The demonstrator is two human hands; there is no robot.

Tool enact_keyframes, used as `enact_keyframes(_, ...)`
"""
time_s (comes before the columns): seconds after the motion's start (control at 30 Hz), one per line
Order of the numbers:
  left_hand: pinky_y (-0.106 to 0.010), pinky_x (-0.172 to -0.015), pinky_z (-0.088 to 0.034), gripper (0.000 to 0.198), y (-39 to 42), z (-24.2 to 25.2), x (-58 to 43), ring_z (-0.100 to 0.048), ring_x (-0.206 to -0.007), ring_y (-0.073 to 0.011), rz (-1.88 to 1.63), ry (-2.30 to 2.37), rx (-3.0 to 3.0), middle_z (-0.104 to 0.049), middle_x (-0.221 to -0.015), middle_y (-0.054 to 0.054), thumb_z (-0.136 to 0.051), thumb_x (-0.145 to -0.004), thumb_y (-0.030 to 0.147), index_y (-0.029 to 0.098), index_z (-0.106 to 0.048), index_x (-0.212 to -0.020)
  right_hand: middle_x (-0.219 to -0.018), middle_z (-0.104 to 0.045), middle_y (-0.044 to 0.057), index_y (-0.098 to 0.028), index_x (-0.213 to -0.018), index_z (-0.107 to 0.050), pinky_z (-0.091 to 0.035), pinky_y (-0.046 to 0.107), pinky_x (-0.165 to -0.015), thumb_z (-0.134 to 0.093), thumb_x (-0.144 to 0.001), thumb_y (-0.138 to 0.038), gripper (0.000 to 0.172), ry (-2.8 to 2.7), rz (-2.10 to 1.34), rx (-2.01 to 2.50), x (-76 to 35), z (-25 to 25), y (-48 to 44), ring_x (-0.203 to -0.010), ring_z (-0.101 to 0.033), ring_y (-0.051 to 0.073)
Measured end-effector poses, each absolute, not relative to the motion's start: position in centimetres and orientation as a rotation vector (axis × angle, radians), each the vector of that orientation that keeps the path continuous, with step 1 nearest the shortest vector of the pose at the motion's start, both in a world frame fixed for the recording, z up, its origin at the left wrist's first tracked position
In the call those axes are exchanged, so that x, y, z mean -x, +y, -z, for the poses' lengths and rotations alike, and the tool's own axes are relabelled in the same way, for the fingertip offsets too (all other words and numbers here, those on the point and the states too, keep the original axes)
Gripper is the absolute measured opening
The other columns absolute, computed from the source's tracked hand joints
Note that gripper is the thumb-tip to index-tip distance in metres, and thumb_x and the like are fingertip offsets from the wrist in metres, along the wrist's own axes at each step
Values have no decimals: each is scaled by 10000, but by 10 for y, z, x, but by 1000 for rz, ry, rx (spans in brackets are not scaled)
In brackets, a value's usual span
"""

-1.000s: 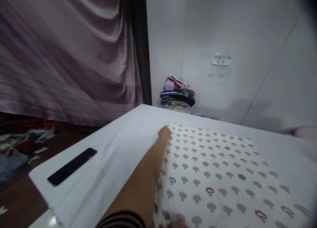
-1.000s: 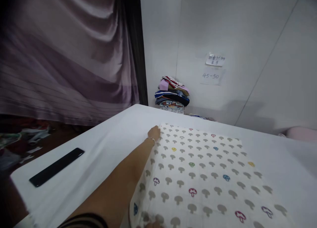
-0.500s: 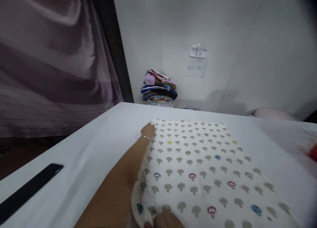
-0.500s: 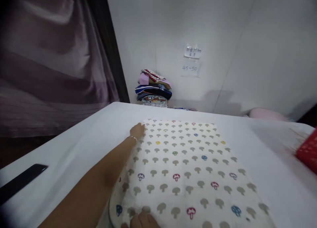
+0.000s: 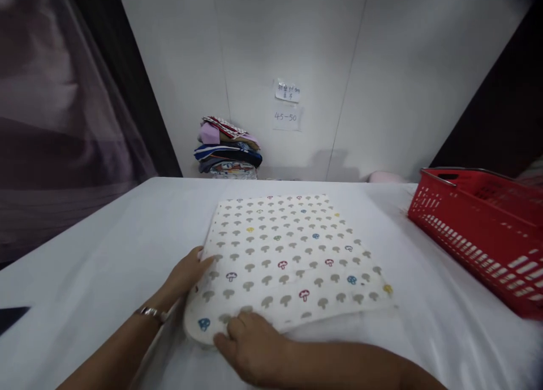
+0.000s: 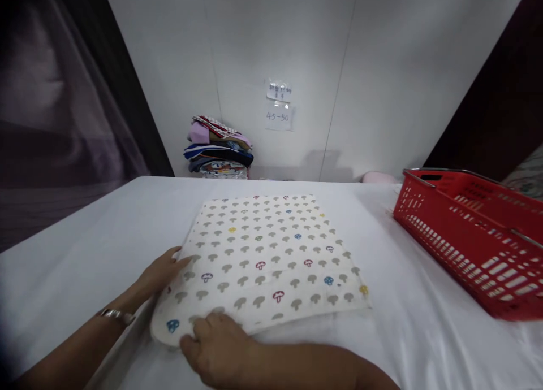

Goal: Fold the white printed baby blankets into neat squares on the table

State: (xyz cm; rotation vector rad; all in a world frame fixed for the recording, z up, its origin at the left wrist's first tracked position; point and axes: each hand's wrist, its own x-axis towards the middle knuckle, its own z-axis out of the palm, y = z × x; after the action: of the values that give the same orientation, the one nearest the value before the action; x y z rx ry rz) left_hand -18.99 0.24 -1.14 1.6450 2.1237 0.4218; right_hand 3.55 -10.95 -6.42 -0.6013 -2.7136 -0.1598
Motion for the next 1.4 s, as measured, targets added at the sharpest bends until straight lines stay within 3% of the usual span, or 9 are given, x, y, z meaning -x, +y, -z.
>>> enact_keyframes(0.37, -407, -761, -464, 648, -66, -6, 158, -635, -942, -342, -227, 2273, -1816, -654, -1058, -170, -268, -905, 589, 147, -318, -1376, -1020, -625, 49, -191, -1090, -558, -420, 309, -732, -409, -963, -270, 211, -2758, 172, 733, -38, 41, -119, -864, -530, 183)
enact_keyframes(0.57, -475, -737, -493, 635, -82, -15, 156, -587, -1001, -366, -225, 2332, -1904, -585, -1158, -211, -261, -895, 594, 101, -444, -1251, -1110, -645, 28, -220, -1065, -618, -404, 330, -898, -397, -964, -231, 243, -2616, -50, 793, -116, 29, -127, -1027, -539, 181)
enact_keyframes(0.67, -504, -851, -473, 543, -94, -8, 152, -533, -1105, -364, -480, 2282, -2223, -540, -1237, -210, -306, -901, 512, 104, -521, -1189, -1112, -659, 70, -233, -1039, -669, -416, 320, -927, -409, -912, -163, 297, -2405, -191, 1088, -200, 21, -126, -1070, -565, 191)
enact_keyframes(0.73, -476, -909, -458, 480, -104, 1, 145, -545, -1097, -330, -701, 2055, -2460, -588, -1178, -170, -335, -903, 488, 136, -582, -1116, -1113, -665, 89, -231, -997, -692, -412, 321, -951, -438, -875, -163, 291, -2146, -230, 1342, -260, 17, -125, -1078, -571, 194)
enact_keyframes(0.8, -442, -901, -470, 438, -113, 11, 133, -577, -1036, -292, -822, 1752, -2650, -637, -1087, -129, -363, -904, 489, 170, -626, -1048, -1042, -686, 84, -209, -948, -691, -451, 347, -905, -496, -819, -197, 235, -1774, -261, 1659, -310, 15, -125, -1005, -606, 213)
enact_keyframes(0.87, -401, -865, -486, 404, -121, 21, 121, -600, -970, -256, -808, 1491, -2778, -659, -1026, -101, -394, -906, 485, 193, -657, -1001, -839, -701, 57, -189, -878, -674, -499, 297, -721, -517, -809, -253, 182, -1469, -484, 1933, -343, 13, -125, -788, -639, 183)
enact_keyframes(1.0, -348, -818, -499, 373, -129, 38, 110, -618, -927, -223, -727, 1279, -2846, -669, -992, -80, -435, -906, 480, 215, -690, -965, -456, -550, -13, -172, -682, -591, -360, 206, -413, -521, -841, -362, 258, -1301, -837, 2097, -360, 13, -125, -404, -478, 101)
enact_keyframes(1.13, -354, -847, -492, 393, -131, 45, 111, -611, -942, -226, -666, 1316, -2784, -667, -1004, -90, -417, -914, 469, 208, -698, -999, -384, -489, -26, -177, -572, -508, -288, 196, -373, -556, -843, -413, 363, -1325, -947, 2104, -356, 12, -121, -344, -395, 71)
enact_keyframes(1.4, -363, -866, -477, 405, -135, 37, 108, -596, -951, -225, -596, 1373, -2687, -668, -1006, -88, -355, -932, 414, 215, -703, -987, -408, -464, -43, -172, -557, -486, -288, 191, -398, -588, -840, -338, 343, -1314, -979, 2155, -359, 7, -113, -376, -392, 56)
